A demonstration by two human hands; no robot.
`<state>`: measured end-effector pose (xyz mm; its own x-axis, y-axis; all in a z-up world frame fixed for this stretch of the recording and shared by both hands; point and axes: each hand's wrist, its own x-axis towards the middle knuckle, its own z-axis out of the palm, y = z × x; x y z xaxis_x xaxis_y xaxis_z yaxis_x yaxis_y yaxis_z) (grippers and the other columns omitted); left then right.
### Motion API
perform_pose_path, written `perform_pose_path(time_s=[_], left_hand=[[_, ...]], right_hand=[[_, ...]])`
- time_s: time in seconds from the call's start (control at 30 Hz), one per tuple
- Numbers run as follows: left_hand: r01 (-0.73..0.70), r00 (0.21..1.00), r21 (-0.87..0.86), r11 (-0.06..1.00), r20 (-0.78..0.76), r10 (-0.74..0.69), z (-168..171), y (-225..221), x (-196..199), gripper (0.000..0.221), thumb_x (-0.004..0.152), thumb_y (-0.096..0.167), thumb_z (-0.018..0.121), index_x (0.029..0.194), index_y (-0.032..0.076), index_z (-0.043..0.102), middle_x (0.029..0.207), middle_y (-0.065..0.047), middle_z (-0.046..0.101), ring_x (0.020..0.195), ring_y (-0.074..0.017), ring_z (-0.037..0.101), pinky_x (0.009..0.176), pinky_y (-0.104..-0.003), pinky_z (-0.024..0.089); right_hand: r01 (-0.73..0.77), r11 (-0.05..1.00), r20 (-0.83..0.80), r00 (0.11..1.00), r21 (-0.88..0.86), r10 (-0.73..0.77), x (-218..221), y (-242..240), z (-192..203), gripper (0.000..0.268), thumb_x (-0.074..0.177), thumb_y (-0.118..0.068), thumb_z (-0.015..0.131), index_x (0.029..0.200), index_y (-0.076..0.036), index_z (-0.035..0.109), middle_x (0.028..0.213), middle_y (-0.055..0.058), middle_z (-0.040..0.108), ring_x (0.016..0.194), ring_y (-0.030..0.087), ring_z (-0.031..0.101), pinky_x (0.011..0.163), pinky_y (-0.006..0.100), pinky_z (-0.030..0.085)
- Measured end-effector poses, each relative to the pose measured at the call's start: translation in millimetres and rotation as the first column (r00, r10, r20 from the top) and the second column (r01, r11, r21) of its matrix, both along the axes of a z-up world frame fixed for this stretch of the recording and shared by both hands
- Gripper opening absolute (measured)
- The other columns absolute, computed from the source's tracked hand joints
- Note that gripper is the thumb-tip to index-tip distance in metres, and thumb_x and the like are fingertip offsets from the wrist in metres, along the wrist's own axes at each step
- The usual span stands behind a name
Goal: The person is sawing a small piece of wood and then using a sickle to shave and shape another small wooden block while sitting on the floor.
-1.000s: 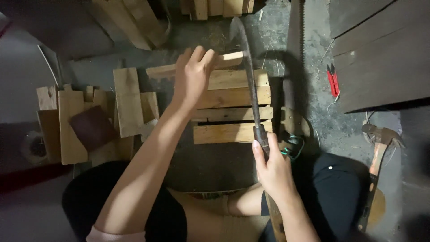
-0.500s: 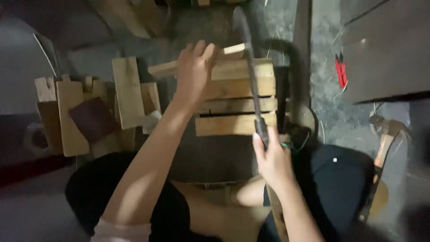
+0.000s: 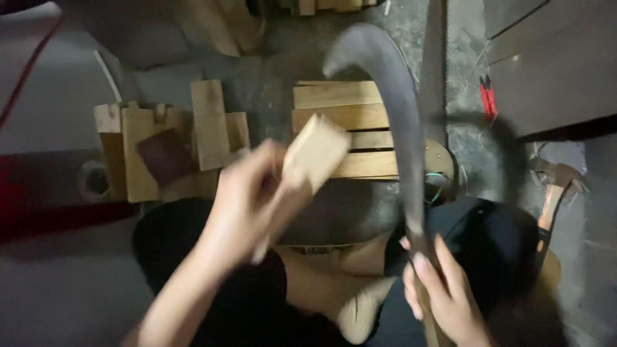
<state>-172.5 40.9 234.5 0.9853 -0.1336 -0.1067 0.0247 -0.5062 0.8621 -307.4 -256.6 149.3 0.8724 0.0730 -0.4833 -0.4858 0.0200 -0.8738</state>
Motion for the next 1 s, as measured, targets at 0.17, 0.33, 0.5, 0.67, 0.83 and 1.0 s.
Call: perform_pose_path(time_s=[0.17,0.33,0.5,0.67,0.83,1.0], left_hand=[[-0.322,0.825,-0.366,0.873,-0.562,0.068,-27.8,25.6,-134.2,0.014,0.093,0.009,0.068,0.105,0.002,0.071,0.088,-0.005,0.071,0.077,-0.0111,0.060,0.073,-0.025,0.051],[-0.489,0.746,-0.405,0.773,-0.653,0.130,-58.5,24.0,-191.5,0.017,0.097,0.010,0.062,0.110,0.002,0.068,0.094,-0.010,0.072,0.083,-0.0152,0.063,0.077,-0.030,0.052],[-0.337,0.799,-0.263,0.904,-0.587,0.127,-54.0,22.2,-201.3,0.018,0.098,0.020,0.062,0.111,0.009,0.068,0.092,-0.005,0.078,0.079,-0.0112,0.069,0.073,-0.028,0.052],[-0.400,0.776,-0.373,0.837,-0.624,0.092,-64.5,16.3,-202.3,0.021,0.099,0.020,0.060,0.114,0.007,0.065,0.091,-0.010,0.077,0.078,-0.0139,0.069,0.073,-0.029,0.054],[-0.451,0.768,-0.468,0.760,-0.638,0.063,-65.5,1.1,-199.0,0.024,0.101,0.017,0.058,0.121,0.004,0.063,0.096,-0.010,0.076,0.080,-0.0123,0.066,0.076,-0.027,0.051],[-0.465,0.760,-0.453,0.761,-0.644,0.081,-67.1,-5.1,-196.5,0.026,0.099,0.024,0.060,0.115,0.004,0.064,0.093,-0.009,0.071,0.079,-0.0135,0.064,0.074,-0.027,0.052]], right_hand=[[-0.209,0.545,-0.196,0.977,-0.812,0.082,-93.9,8.4,-36.3,0.046,0.083,-0.033,0.072,0.126,-0.019,0.060,0.061,0.007,0.072,0.050,0.027,0.071,0.050,0.037,0.054],[-0.196,0.339,-0.140,0.973,-0.920,0.182,-144.7,27.5,-70.2,0.051,0.079,-0.043,0.075,0.127,-0.028,0.062,0.088,0.005,0.080,0.077,0.036,0.076,0.062,0.047,0.057],[-0.271,0.347,-0.228,0.960,-0.898,0.160,-196.5,30.8,-106.7,0.050,0.081,-0.044,0.075,0.125,-0.023,0.060,0.100,0.007,0.074,0.090,0.034,0.071,0.078,0.044,0.058],[-0.102,0.379,-0.037,0.984,-0.920,0.175,-165.2,47.3,-78.9,0.052,0.084,-0.038,0.074,0.126,-0.012,0.058,0.100,0.018,0.071,0.086,0.041,0.069,0.075,0.049,0.056],[-0.059,0.413,0.035,0.975,-0.909,0.217,-121.0,60.8,-62.7,0.040,0.090,-0.023,0.070,0.122,-0.007,0.052,0.098,0.022,0.067,0.084,0.042,0.065,0.074,0.052,0.052],[-0.088,0.302,0.020,0.941,-0.949,0.338,-117.0,58.2,-86.1,0.048,0.087,-0.023,0.072,0.124,-0.001,0.051,0.102,0.026,0.064,0.091,0.045,0.063,0.083,0.052,0.052]])
